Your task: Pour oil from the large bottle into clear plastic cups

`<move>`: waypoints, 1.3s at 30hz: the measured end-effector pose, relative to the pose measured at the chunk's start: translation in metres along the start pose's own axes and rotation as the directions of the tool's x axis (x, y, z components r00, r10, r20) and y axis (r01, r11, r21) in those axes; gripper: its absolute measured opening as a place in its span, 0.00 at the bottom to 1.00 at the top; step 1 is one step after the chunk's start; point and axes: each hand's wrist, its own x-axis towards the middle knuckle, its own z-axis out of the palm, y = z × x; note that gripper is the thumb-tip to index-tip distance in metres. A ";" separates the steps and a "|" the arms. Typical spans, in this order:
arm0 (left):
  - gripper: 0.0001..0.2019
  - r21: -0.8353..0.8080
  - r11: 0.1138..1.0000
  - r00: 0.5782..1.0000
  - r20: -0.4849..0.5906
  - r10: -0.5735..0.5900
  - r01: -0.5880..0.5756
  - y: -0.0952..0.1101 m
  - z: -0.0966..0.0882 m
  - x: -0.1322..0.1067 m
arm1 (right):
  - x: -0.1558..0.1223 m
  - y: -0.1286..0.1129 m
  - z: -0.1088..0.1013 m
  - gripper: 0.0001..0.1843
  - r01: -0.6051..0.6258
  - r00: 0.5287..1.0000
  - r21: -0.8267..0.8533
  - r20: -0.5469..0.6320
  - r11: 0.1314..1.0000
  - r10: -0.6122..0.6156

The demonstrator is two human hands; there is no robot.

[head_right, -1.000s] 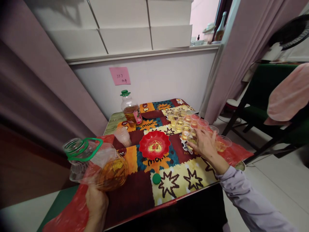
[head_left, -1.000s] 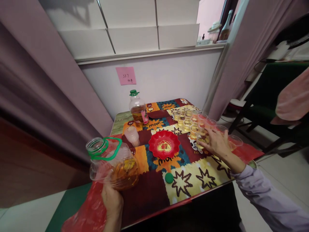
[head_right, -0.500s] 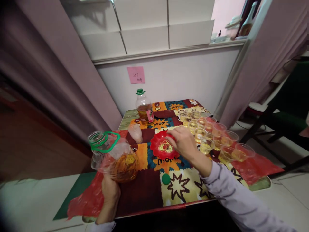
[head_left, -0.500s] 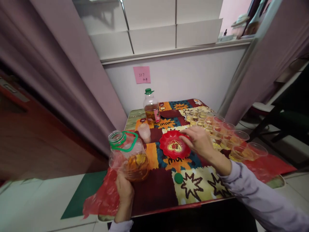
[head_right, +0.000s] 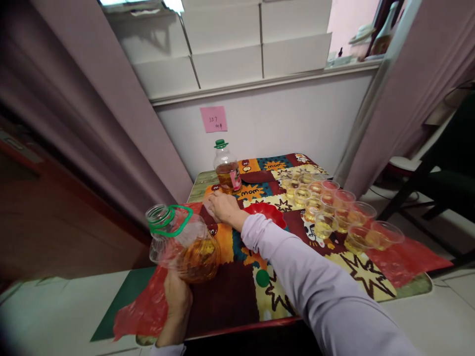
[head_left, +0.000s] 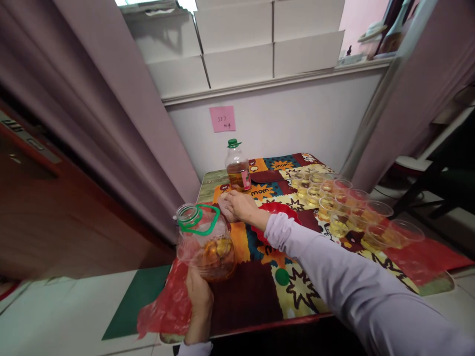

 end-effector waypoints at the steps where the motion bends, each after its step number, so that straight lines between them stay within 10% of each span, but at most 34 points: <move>1: 0.20 -0.012 1.000 1.000 0.009 0.017 -0.017 -0.003 0.000 0.002 | 0.004 0.000 0.005 0.18 -0.002 1.000 -0.002 0.010 1.000 0.002; 15: 0.21 -0.048 0.996 0.996 0.028 0.083 -0.081 -0.018 -0.002 0.010 | 0.018 0.006 0.025 0.13 0.006 1.000 0.040 0.024 0.999 -0.007; 27: 0.20 -0.058 0.996 0.997 0.028 0.075 -0.074 -0.011 0.000 0.006 | 0.002 -0.001 -0.038 0.09 0.055 0.970 0.172 -0.244 0.984 -0.011; 33: 0.19 -0.020 0.998 0.999 0.012 0.052 -0.052 -0.006 0.000 0.002 | -0.062 0.060 -0.075 0.06 0.143 0.905 0.161 -0.421 0.976 -0.063; 39: 0.17 0.002 0.998 0.998 0.024 0.059 -0.059 -0.001 -0.001 0.001 | -0.132 0.120 -0.018 0.08 -0.025 0.979 0.103 -0.197 0.994 0.046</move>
